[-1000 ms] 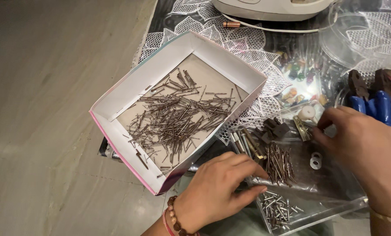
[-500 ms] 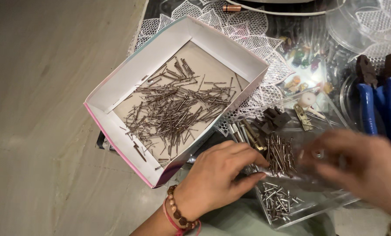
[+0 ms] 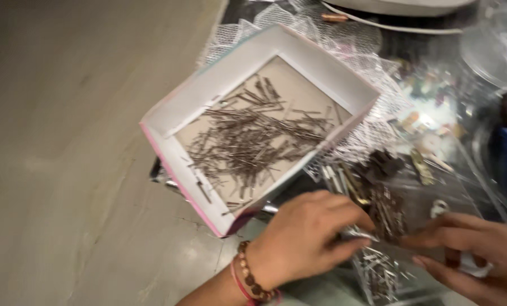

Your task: The person sorts various metal fasteners, including nails and screws, from a large white box into a clear plastic container by hand, picking them up one by one, and then uses a pair of blue-handled pliers to pick up a fastener from the box.

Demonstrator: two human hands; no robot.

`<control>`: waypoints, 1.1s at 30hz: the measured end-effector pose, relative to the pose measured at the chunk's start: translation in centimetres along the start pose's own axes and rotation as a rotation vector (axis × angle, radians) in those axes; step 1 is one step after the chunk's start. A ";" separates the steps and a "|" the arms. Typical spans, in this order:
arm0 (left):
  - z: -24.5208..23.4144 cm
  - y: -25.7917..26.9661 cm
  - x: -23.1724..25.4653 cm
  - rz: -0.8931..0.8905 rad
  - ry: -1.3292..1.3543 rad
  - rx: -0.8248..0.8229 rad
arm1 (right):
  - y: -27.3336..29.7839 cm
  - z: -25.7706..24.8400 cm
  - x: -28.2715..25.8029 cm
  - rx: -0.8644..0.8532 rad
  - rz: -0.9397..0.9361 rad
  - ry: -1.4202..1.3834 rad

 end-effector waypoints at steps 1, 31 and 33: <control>-0.3 0.2 0.1 -0.006 -0.019 0.016 | -0.7 0.1 0.2 -0.071 0.090 0.102; -13.8 3.7 -7.5 -0.365 -0.574 0.404 | -14.5 -2.7 -25.7 -0.005 -0.753 0.406; -14.2 3.8 -7.8 -0.374 -0.558 0.383 | -14.8 -2.8 -25.6 -0.015 -0.748 0.355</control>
Point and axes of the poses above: each hand's wrist, its own y-axis away from the middle knuckle, its own z-axis out of the palm, x = y × z, the point moved 4 cm from there along -y, towards the middle knuckle, and after that the axes turned 5 degrees about x, right-handed, at the moved point
